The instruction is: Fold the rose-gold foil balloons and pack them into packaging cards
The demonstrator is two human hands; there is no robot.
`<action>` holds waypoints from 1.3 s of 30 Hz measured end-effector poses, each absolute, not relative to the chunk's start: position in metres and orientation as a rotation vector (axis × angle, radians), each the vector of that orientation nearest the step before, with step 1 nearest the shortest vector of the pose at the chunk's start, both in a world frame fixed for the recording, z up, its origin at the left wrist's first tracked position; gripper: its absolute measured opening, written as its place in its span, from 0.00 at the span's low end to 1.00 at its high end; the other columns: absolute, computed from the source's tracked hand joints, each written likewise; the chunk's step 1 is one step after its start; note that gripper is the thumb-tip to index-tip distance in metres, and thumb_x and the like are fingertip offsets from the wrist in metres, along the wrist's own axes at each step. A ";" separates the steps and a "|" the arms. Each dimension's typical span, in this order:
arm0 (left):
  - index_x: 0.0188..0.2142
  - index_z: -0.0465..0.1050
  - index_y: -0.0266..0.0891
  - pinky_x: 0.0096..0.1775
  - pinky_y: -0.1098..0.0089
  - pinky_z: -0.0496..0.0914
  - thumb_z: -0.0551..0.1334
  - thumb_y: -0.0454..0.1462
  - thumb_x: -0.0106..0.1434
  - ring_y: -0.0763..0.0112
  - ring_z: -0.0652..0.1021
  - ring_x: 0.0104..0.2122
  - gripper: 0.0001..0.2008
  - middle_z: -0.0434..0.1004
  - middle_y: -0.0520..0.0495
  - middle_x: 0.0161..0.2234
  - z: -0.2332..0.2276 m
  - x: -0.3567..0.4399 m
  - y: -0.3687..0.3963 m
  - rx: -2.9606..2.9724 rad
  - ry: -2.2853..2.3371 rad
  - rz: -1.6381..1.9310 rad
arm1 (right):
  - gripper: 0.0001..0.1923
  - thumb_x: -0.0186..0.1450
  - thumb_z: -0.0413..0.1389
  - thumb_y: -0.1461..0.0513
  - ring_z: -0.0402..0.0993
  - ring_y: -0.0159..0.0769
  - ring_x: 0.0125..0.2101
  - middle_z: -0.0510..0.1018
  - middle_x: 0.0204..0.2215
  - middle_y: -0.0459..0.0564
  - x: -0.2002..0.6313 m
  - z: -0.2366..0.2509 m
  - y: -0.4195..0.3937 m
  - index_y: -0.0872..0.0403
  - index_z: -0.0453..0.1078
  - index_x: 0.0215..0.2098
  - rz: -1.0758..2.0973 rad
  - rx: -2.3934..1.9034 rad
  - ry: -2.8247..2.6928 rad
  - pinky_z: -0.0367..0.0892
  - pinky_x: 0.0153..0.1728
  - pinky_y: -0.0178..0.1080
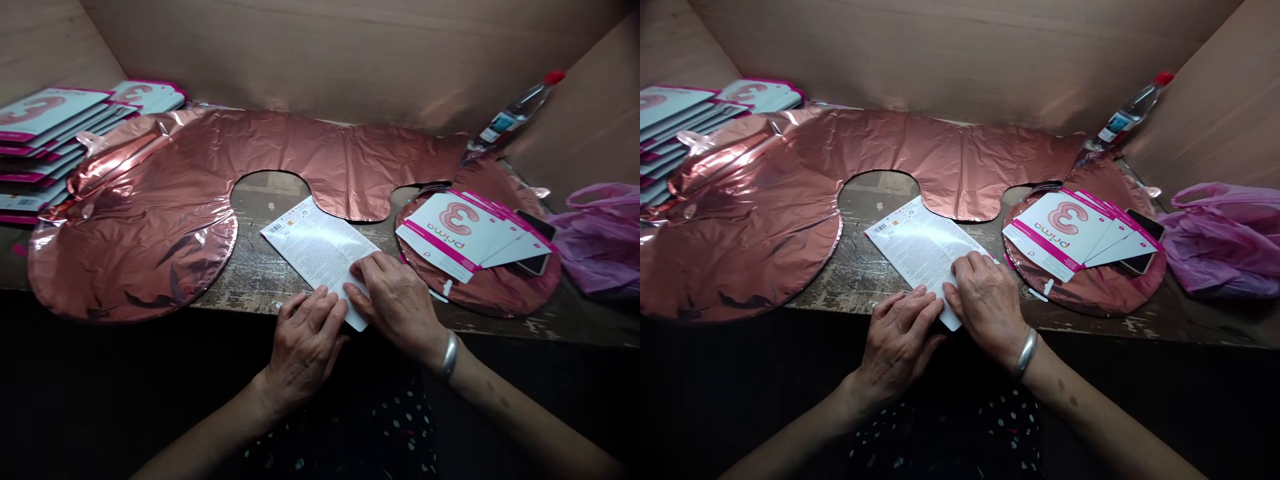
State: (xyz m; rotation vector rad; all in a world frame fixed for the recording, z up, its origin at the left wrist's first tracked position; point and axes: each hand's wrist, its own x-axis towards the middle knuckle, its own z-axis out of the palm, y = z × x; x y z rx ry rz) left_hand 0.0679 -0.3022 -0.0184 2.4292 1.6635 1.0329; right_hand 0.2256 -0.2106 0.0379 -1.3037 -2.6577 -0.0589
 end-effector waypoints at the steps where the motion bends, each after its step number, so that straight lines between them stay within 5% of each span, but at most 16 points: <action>1: 0.56 0.68 0.36 0.57 0.58 0.59 0.59 0.39 0.68 0.57 0.73 0.56 0.18 0.77 0.41 0.52 -0.019 0.068 -0.302 2.434 1.668 1.032 | 0.08 0.67 0.54 0.58 0.69 0.41 0.31 0.74 0.34 0.54 0.225 0.039 -0.211 0.55 0.67 0.36 -0.059 -1.306 -2.656 0.59 0.33 0.41; 10: 0.54 0.69 0.36 0.54 0.58 0.60 0.59 0.38 0.68 0.56 0.74 0.55 0.16 0.77 0.41 0.51 -0.019 0.069 -0.300 2.475 1.677 1.054 | 0.07 0.65 0.52 0.69 0.71 0.40 0.32 0.77 0.33 0.52 0.222 0.032 -0.205 0.55 0.71 0.35 -0.039 -1.395 -2.534 0.57 0.34 0.41; 17: 0.55 0.69 0.36 0.54 0.59 0.61 0.60 0.39 0.68 0.58 0.73 0.55 0.18 0.76 0.41 0.51 -0.022 0.073 -0.301 2.466 1.720 1.066 | 0.13 0.68 0.56 0.52 0.72 0.40 0.35 0.77 0.34 0.49 0.229 0.038 -0.212 0.54 0.71 0.36 0.096 -1.351 -2.566 0.55 0.37 0.41; 30: 0.52 0.70 0.36 0.52 0.60 0.61 0.60 0.36 0.67 0.58 0.74 0.53 0.14 0.78 0.42 0.48 -0.021 0.072 -0.299 2.482 1.719 1.106 | 0.08 0.68 0.51 0.67 0.71 0.40 0.36 0.79 0.35 0.52 0.216 0.037 -0.212 0.56 0.72 0.38 -0.070 -1.517 -2.588 0.49 0.38 0.42; 39: 0.52 0.71 0.35 0.52 0.59 0.60 0.60 0.38 0.68 0.58 0.74 0.53 0.15 0.77 0.42 0.48 -0.021 0.073 -0.300 2.496 1.735 1.058 | 0.07 0.69 0.55 0.61 0.71 0.40 0.38 0.80 0.35 0.48 0.225 0.038 -0.229 0.52 0.75 0.36 -0.024 -1.451 -2.511 0.48 0.39 0.43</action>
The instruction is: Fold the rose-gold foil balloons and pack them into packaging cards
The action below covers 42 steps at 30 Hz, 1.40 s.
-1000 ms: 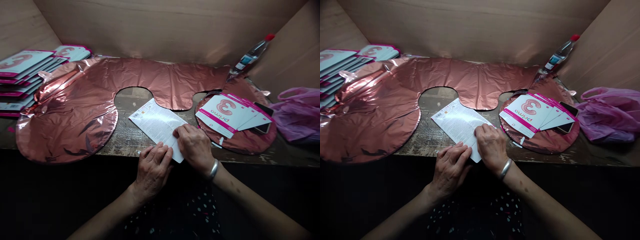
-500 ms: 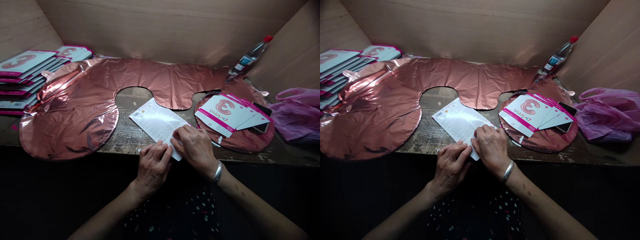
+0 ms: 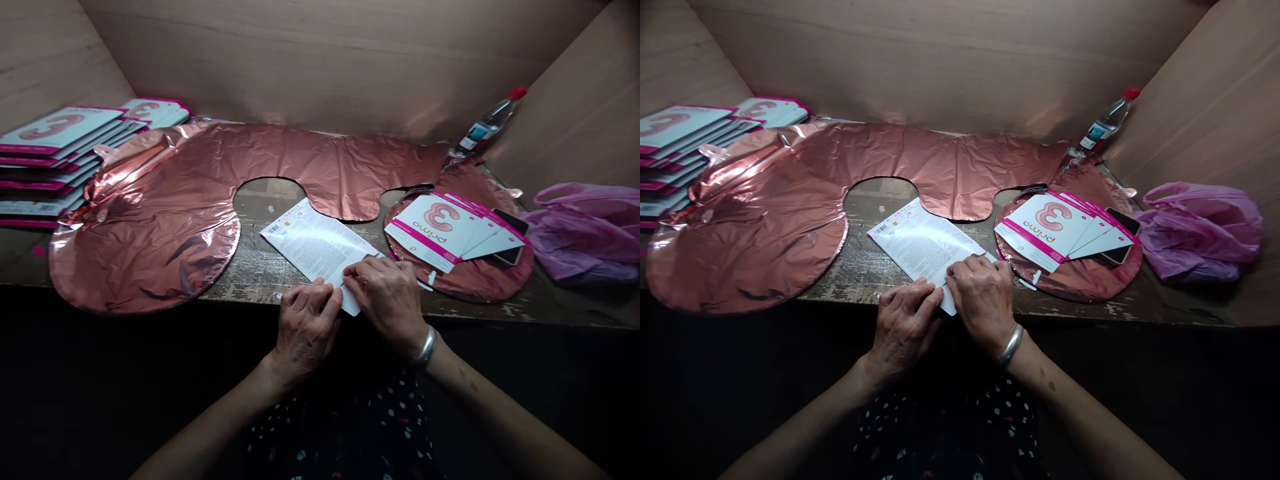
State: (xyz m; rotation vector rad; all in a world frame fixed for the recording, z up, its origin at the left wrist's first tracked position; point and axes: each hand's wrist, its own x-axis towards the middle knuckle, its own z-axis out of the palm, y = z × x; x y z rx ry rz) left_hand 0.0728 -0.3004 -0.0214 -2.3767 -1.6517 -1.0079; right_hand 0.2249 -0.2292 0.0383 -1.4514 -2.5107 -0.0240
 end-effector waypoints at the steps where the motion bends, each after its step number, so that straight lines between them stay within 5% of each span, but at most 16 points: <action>1: 0.52 0.70 0.35 0.52 0.59 0.60 0.59 0.39 0.68 0.58 0.74 0.53 0.15 0.77 0.42 0.48 -0.022 0.073 -0.300 -2.374 -1.651 -1.009 | 0.07 0.69 0.55 0.61 0.71 0.39 0.38 0.80 0.34 0.47 0.224 0.039 -0.231 0.52 0.75 0.36 -0.024 -1.456 -2.524 0.48 0.39 0.43; 12: 0.51 0.71 0.36 0.50 0.60 0.61 0.62 0.38 0.67 0.60 0.75 0.51 0.14 0.78 0.43 0.46 -0.024 0.074 -0.297 -2.320 -1.627 -1.052 | 0.11 0.70 0.50 0.63 0.70 0.42 0.39 0.79 0.33 0.51 0.204 0.055 -0.231 0.55 0.72 0.32 -0.087 -1.596 -2.732 0.48 0.38 0.46; 24: 0.50 0.73 0.38 0.48 0.61 0.64 0.61 0.39 0.67 0.62 0.77 0.48 0.13 0.75 0.41 0.54 -0.017 0.070 -0.296 -2.364 -1.683 -1.006 | 0.08 0.68 0.50 0.65 0.71 0.48 0.44 0.79 0.40 0.59 0.185 0.081 -0.214 0.60 0.71 0.39 0.055 -1.614 -3.034 0.50 0.34 0.45; 36: 0.53 0.72 0.38 0.51 0.59 0.63 0.61 0.37 0.66 0.58 0.74 0.54 0.16 0.73 0.41 0.57 -0.018 0.063 -0.298 -2.421 -1.602 -0.959 | 0.06 0.66 0.51 0.65 0.70 0.40 0.37 0.79 0.34 0.52 0.229 0.048 -0.188 0.56 0.70 0.35 0.041 -1.340 -2.778 0.52 0.35 0.40; 42: 0.52 0.71 0.39 0.50 0.59 0.63 0.62 0.37 0.65 0.59 0.75 0.53 0.16 0.74 0.42 0.56 -0.016 0.065 -0.297 -2.415 -1.643 -0.946 | 0.12 0.68 0.54 0.55 0.69 0.44 0.41 0.76 0.39 0.54 0.232 0.048 -0.198 0.57 0.70 0.39 0.118 -1.304 -2.698 0.54 0.40 0.41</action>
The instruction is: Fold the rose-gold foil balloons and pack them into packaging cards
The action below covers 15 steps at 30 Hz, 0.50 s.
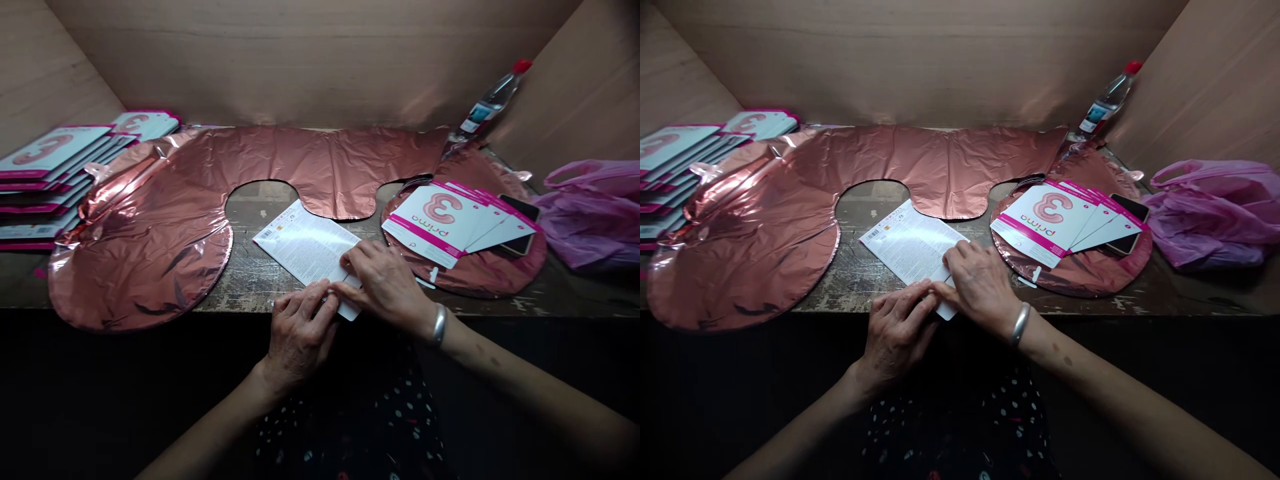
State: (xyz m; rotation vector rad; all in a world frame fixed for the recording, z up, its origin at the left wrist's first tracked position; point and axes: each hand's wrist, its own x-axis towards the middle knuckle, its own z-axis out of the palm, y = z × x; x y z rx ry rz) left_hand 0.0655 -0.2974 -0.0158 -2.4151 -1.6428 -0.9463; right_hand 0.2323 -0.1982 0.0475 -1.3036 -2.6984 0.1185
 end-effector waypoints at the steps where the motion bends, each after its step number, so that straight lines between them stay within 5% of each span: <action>1: 0.52 0.71 0.39 0.50 0.59 0.63 0.62 0.37 0.66 0.60 0.75 0.53 0.16 0.74 0.42 0.56 -0.016 0.066 -0.297 -2.412 -1.641 -0.946 | 0.13 0.67 0.55 0.54 0.69 0.45 0.41 0.76 0.40 0.56 0.231 0.048 -0.201 0.57 0.70 0.40 0.102 -1.312 -2.726 0.54 0.39 0.41; 11: 0.52 0.71 0.39 0.50 0.59 0.63 0.61 0.37 0.66 0.58 0.75 0.53 0.15 0.73 0.41 0.56 -0.015 0.065 -0.299 -2.424 -1.638 -0.924 | 0.09 0.68 0.49 0.68 0.69 0.42 0.41 0.76 0.40 0.56 0.226 0.041 -0.193 0.58 0.71 0.41 0.076 -1.403 -2.747 0.55 0.40 0.40; 15: 0.53 0.71 0.39 0.50 0.58 0.63 0.61 0.37 0.66 0.58 0.75 0.53 0.16 0.74 0.41 0.56 -0.016 0.066 -0.298 -2.418 -1.634 -0.951 | 0.10 0.69 0.53 0.58 0.70 0.42 0.40 0.76 0.39 0.54 0.231 0.045 -0.194 0.57 0.71 0.39 0.118 -1.333 -2.745 0.55 0.39 0.40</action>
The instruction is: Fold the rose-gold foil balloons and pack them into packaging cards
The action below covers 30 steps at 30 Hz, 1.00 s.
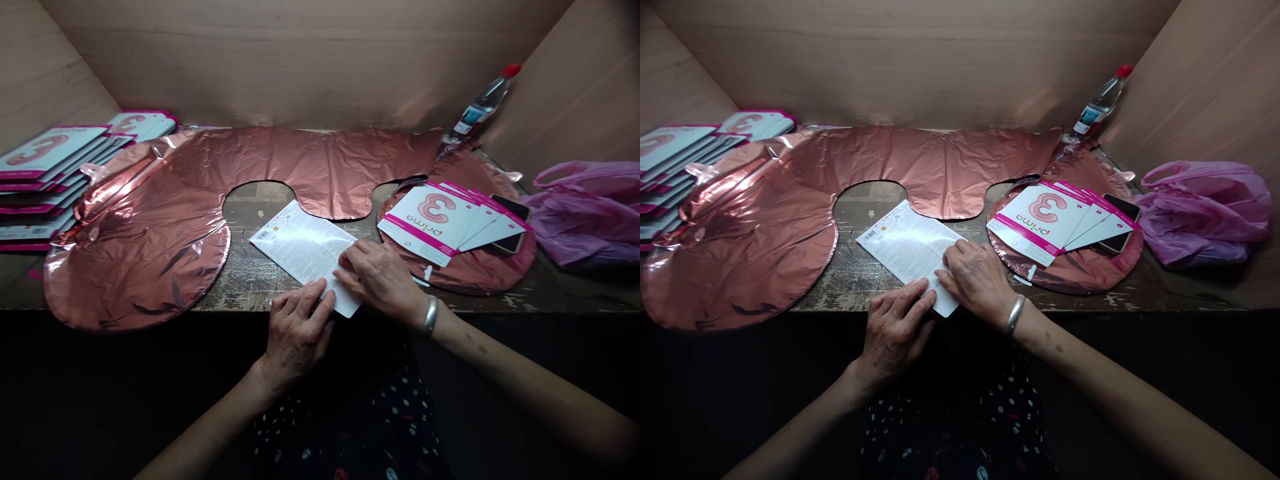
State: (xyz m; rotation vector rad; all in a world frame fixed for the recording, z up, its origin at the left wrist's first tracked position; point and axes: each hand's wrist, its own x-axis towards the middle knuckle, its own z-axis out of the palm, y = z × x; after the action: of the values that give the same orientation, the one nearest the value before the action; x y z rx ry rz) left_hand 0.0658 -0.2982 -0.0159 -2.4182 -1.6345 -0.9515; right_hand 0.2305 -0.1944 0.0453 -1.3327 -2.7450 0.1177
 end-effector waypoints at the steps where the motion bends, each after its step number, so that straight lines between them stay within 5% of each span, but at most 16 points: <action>1: 0.53 0.71 0.39 0.50 0.58 0.63 0.61 0.37 0.66 0.58 0.75 0.53 0.16 0.74 0.41 0.56 -0.017 0.066 -0.298 -2.411 -1.634 -0.960 | 0.13 0.69 0.54 0.55 0.70 0.42 0.40 0.76 0.40 0.55 0.231 0.047 -0.196 0.58 0.71 0.39 0.106 -1.322 -2.754 0.55 0.39 0.40; 11: 0.52 0.71 0.40 0.50 0.59 0.62 0.60 0.36 0.66 0.59 0.75 0.52 0.15 0.74 0.41 0.56 -0.019 0.065 -0.299 -2.392 -1.620 -0.950 | 0.09 0.68 0.49 0.67 0.71 0.43 0.40 0.78 0.38 0.55 0.226 0.040 -0.193 0.57 0.72 0.38 -0.131 -1.434 -2.731 0.49 0.39 0.44; 22: 0.52 0.71 0.40 0.50 0.58 0.63 0.61 0.38 0.66 0.58 0.75 0.52 0.15 0.74 0.41 0.56 -0.021 0.067 -0.297 -2.391 -1.642 -0.960 | 0.13 0.71 0.49 0.62 0.72 0.40 0.41 0.80 0.37 0.51 0.225 0.048 -0.221 0.55 0.75 0.36 0.135 -1.419 -2.655 0.50 0.40 0.42; 30: 0.51 0.71 0.38 0.50 0.59 0.62 0.61 0.39 0.66 0.58 0.76 0.51 0.15 0.75 0.41 0.55 -0.021 0.067 -0.297 -2.374 -1.608 -1.025 | 0.10 0.69 0.51 0.63 0.71 0.44 0.42 0.80 0.37 0.52 0.213 0.057 -0.220 0.55 0.74 0.34 0.036 -1.480 -2.784 0.49 0.37 0.44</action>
State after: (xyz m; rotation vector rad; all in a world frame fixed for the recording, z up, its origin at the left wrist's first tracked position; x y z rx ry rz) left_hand 0.0673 -0.2970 -0.0211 -2.3740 -1.6083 -1.0248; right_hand 0.2126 -0.2199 0.0572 -1.4799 -2.7841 0.0358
